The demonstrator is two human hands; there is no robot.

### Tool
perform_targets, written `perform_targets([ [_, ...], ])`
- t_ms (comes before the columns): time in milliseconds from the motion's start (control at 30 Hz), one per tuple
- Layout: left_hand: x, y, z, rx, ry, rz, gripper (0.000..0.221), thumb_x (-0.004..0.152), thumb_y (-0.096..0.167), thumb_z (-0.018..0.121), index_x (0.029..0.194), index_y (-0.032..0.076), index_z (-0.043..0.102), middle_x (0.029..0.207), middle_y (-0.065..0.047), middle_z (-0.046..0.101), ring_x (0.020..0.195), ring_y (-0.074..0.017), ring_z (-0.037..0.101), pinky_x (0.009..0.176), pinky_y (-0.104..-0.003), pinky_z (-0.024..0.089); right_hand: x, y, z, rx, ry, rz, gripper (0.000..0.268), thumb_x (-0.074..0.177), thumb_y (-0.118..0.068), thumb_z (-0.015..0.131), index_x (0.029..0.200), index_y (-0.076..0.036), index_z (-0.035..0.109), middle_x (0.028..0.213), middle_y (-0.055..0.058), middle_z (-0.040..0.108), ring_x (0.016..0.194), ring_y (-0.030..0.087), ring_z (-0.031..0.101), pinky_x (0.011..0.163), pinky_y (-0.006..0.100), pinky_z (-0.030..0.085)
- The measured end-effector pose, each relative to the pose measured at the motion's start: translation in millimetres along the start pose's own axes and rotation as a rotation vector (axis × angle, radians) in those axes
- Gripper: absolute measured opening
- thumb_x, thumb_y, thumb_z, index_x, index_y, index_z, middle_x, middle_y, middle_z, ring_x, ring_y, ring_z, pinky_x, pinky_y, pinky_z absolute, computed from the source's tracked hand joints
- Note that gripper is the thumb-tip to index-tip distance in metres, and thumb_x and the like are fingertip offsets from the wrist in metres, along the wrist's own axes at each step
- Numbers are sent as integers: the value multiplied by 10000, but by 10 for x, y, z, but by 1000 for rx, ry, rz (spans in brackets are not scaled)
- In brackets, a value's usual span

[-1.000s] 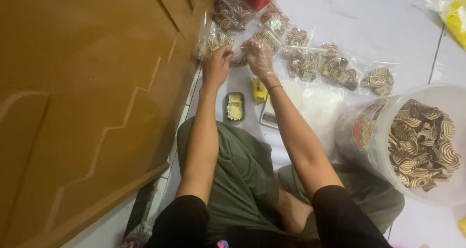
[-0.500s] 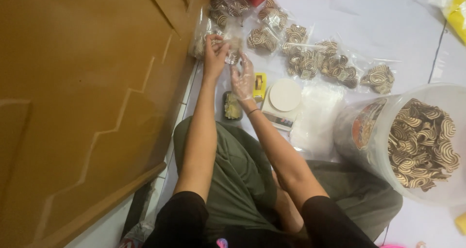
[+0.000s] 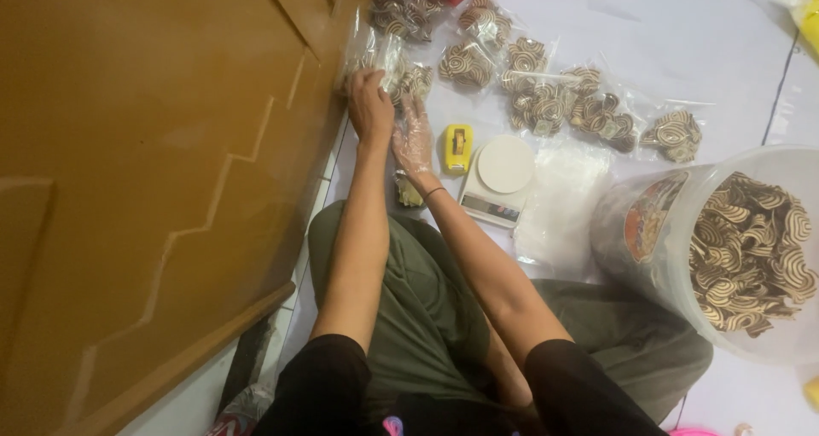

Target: Person is sitting on the floor, wearing gloves, and packaging swirl cookies from a large bowl into small plastic bags, then weighing them on a scale.

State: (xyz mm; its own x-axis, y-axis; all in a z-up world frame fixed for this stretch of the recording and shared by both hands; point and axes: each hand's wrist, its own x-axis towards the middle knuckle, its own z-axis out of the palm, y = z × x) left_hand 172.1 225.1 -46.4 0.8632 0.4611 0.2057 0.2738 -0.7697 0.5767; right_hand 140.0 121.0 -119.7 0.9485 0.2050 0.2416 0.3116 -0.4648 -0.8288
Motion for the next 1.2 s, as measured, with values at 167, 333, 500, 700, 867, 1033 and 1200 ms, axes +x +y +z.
perform_targets([
  [167,-86,173,-99,139,-3,-35,277,900,121,713,1176,140,737,1214,-58,494,1151,-291,494,925,-461,496,-88,-412,-473,3,13,12,633,920,-163,588,1544,-191,481,1554,265,405,1395,502,449,1147,586,402],
  [333,-319,489,-272,48,63,71,218,899,86,679,1104,141,728,1084,-46,464,1035,-318,532,878,-482,490,-332,-599,-1252,53,120,17,518,946,-110,599,1457,-189,582,1490,159,535,1406,367,499,1171,483,395],
  [500,-672,540,-80,-262,-222,283,193,934,112,624,1099,149,716,947,-70,613,874,-326,681,840,-460,528,-826,-42,-2067,-30,194,23,387,958,-117,641,1343,-141,662,1318,129,654,1309,338,569,1128,450,436],
  [700,-1634,1096,225,-328,-591,329,295,914,179,637,1201,200,701,1037,-101,696,968,-318,716,897,-475,549,-1631,830,-2980,-622,-313,449,804,876,-577,717,1536,-198,459,1543,123,479,1501,300,363,1242,484,307],
  [867,-2600,1629,308,-276,-758,487,343,909,118,651,1249,150,691,1289,-92,659,1235,-289,627,1052,-464,486,-1915,738,-3143,-611,-458,637,588,1001,-401,538,1549,-221,425,1607,123,412,1525,313,311,1267,517,241],
  [1033,-3074,1750,307,-51,-840,590,393,954,-7,561,1319,90,666,1506,-125,544,1470,-285,433,1205,-455,368,-1882,447,-3174,-582,-407,733,374,1022,-279,545,1377,-190,623,1410,182,620,1392,371,510,1129,586,441],
  [1200,-3075,1631,474,-161,-784,461,238,949,164,665,1170,211,740,1374,-43,640,1328,-266,587,1108,-419,478,-2088,685,-3354,-510,-216,278,207,745,-272,833,773,-71,792,778,67,754,643,233,636,706,388,523],
])
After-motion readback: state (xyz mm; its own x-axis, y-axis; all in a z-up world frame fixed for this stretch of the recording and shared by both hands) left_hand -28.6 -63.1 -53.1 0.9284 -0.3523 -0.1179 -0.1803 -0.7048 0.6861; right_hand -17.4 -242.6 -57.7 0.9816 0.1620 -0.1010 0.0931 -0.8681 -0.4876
